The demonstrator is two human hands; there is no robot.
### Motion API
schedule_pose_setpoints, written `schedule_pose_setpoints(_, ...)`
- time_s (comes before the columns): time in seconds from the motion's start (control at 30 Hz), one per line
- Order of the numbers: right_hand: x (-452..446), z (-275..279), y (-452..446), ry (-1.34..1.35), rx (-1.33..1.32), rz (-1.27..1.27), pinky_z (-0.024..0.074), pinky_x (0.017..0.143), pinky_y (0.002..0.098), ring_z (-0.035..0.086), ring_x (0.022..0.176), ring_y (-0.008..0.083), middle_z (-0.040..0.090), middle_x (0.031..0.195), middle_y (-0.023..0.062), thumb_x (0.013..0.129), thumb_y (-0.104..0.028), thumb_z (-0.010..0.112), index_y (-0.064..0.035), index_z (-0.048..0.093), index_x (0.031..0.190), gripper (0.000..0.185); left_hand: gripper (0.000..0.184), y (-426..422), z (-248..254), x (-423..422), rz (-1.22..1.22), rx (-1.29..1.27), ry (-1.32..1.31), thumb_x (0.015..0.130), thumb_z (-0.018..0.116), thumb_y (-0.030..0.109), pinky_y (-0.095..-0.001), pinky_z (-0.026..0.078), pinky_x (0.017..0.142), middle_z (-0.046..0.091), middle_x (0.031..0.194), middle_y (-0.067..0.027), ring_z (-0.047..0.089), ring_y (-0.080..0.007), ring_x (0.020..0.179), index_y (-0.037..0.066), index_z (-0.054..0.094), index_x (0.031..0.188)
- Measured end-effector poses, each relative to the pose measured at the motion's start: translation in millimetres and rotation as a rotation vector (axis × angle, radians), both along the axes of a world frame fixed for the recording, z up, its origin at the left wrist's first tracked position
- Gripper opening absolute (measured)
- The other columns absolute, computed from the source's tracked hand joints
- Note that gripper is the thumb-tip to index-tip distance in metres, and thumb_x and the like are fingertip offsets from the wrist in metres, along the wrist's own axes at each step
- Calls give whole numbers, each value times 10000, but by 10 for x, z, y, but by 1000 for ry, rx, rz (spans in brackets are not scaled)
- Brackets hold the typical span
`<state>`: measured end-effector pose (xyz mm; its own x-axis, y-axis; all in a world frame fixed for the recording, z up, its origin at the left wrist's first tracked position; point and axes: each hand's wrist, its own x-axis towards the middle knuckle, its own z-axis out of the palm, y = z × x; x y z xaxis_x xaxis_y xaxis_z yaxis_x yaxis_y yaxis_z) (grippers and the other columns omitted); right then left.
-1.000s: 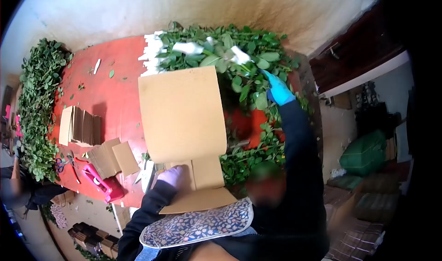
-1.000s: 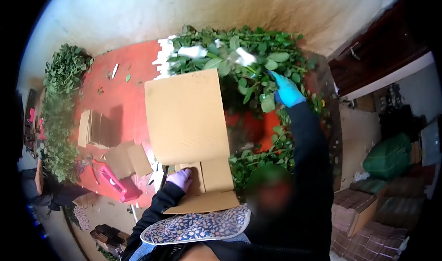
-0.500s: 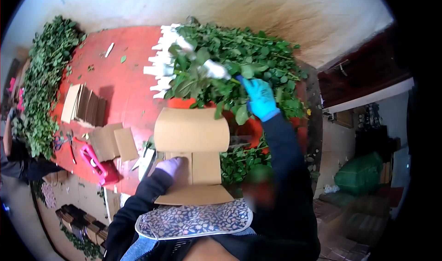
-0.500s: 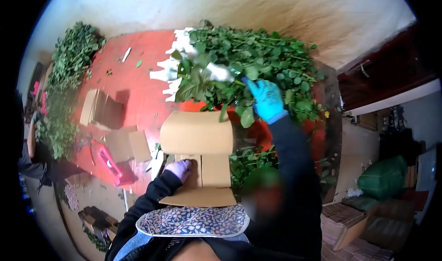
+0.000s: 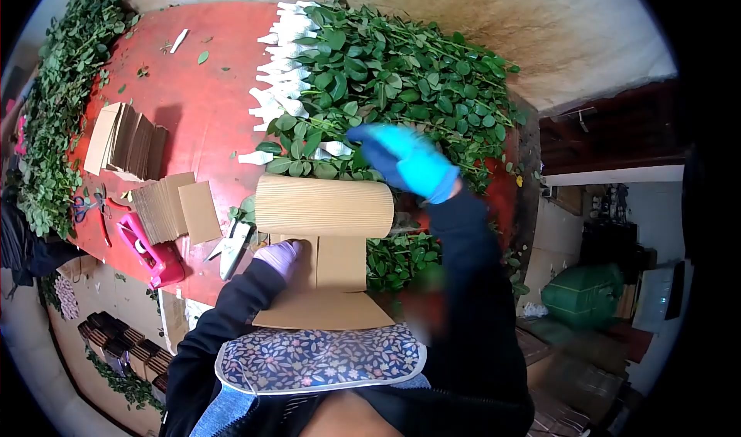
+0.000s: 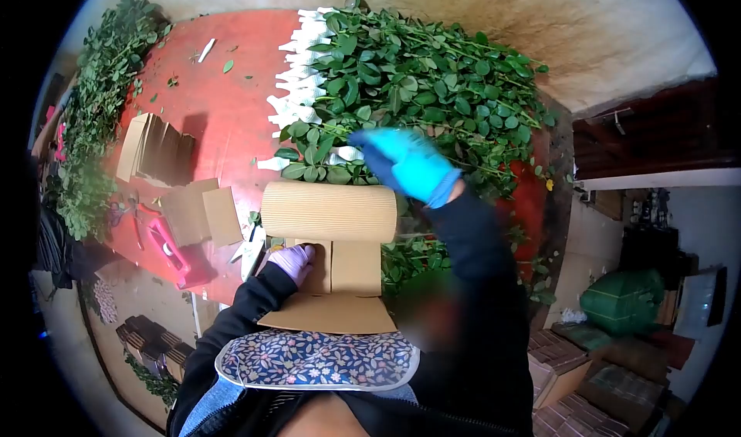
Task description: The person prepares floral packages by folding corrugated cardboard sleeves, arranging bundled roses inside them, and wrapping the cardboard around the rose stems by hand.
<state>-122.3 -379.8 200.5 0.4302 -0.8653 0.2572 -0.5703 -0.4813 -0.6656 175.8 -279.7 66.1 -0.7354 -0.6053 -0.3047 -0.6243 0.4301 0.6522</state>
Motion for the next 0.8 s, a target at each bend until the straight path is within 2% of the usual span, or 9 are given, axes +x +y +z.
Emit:
schedule_pose_setpoints(0.1,38,-708,203,41,500,351,522,798,323,648,952,177,693,1062,99,878,5,592,-42,632,1211,339,203,100,-313,43,10,-41,-46,795,643,178,-460,519,712,641,857,-181,638,-379,820,60,564,940)
schedule_pose_setpoints(0.2,122,-613,-5,-328,728,54,527,732,348,682,844,286,688,957,187,919,-198,619,-85,672,1143,257,214,136,-474,42,17,-347,97,789,635,187,-471,518,696,640,841,-176,637,-370,797,54,548,932)
schedule_pose_setpoints(0.23,133,-397,-119,41,245,-4,526,717,369,676,813,304,687,940,175,908,-232,626,-80,684,1088,243,214,174,-484,39,29,-333,96,789,635,187,-471,518,696,640,841,-176,637,-370,797,54,548,932)
schedule_pose_setpoints(0.37,127,-438,-638,395,-65,-94,527,668,429,657,753,340,675,846,160,864,-156,617,-75,670,1036,197,216,44,-125,7,4,-85,-56,788,646,189,-464,515,644,638,820,-168,636,-363,739,58,536,919)
schedule_pose_setpoints(0.43,99,-661,-775,961,116,-104,516,668,453,651,746,333,668,811,144,837,-203,633,-92,635,1006,203,204,50,-138,10,-14,-66,-88,799,643,187,-461,515,647,637,823,-169,637,-359,747,60,536,918)
schedule_pose_setpoints(0.5,-192,-1135,-780,953,111,-29,516,662,454,647,732,335,669,810,148,832,-219,637,-97,628,1048,248,205,55,-124,0,-3,-45,-122,806,647,188,-459,517,655,640,836,-168,638,-358,771,68,536,929)
schedule_pose_setpoints(0.67,-271,-552,-673,453,325,-221,514,687,395,650,799,306,671,910,156,836,-66,661,-58,628,1107,273,230,51,-20,-13,29,-20,-70,773,650,153,-454,523,657,629,844,-171,640,-358,786,56,533,945)
schedule_pose_setpoints(0.7,-380,-496,-643,371,-31,-190,518,707,359,646,814,252,659,936,130,842,-21,660,-48,622,1111,272,241,37,4,-21,32,-17,-78,775,651,155,-455,519,665,627,842,-169,637,-358,787,54,529,957)
schedule_pose_setpoints(0.8,-495,-80,-557,209,-217,-258,508,665,418,638,792,337,643,917,175,862,-131,656,-38,634,1056,216,255,4,18,-26,-12,16,-108,780,653,165,-455,514,678,629,838,-170,637,-358,794,52,526,970)
